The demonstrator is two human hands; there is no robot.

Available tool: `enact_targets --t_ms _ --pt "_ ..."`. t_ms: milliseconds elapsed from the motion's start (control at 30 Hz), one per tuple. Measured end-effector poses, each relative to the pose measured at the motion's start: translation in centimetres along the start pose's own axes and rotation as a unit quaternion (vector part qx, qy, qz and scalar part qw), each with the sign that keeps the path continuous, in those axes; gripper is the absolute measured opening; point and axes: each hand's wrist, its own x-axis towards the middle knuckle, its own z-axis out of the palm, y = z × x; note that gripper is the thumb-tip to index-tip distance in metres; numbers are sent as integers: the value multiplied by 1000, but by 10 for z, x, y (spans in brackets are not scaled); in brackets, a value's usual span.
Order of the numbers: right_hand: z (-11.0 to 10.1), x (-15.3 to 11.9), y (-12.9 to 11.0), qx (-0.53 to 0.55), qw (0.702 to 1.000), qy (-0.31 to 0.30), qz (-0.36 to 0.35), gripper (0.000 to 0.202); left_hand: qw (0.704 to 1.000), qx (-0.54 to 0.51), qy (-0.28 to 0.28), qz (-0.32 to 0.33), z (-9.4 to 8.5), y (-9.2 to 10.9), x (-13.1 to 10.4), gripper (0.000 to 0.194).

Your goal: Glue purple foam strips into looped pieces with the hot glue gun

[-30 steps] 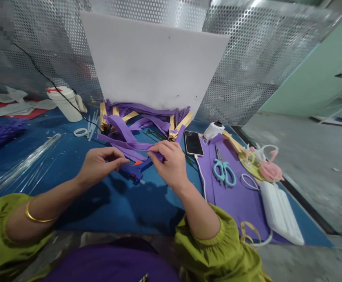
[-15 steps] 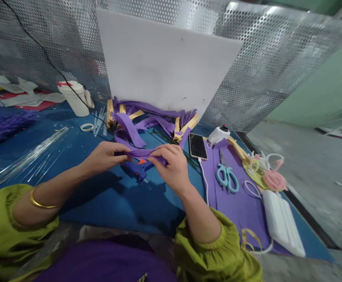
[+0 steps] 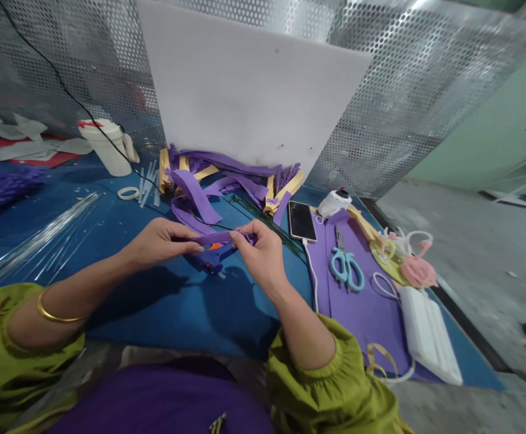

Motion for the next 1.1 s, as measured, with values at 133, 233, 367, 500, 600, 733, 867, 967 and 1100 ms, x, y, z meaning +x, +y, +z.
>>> enact_targets --t_ms 133,233,367,500,600,733,867,967,1100 --pt "2 -2 -2 -4 1000 9 14 19 1000 16 15 12 2 -2 -2 26" --pt "3 -3 -3 -13 1000 18 7 19 998 37 38 21 3 -3 -2 28" --pt "4 -4 -3 -15 1000 21 5 18 997 54 42 35 5 -3 -2 26" --pt "4 -4 -3 -4 1000 14 -3 19 997 55 39 33 5 -3 -3 26" --pt "5 -4 -4 -5 1000 12 -7 20 996 59 53 44 5 -4 -3 23" --pt "5 -4 -4 -11 1000 15 -11 19 996 56 51 43 6 -3 -4 23" --pt "5 -5 -4 -7 1000 16 -24 20 999 41 27 8 10 0 -4 34" --pt "6 -6 -4 3 999 3 -34 21 997 63 40 22 12 -2 -4 27" --pt "7 -8 -5 6 999 -10 -43 22 995 80 45 45 12 -4 -5 24"
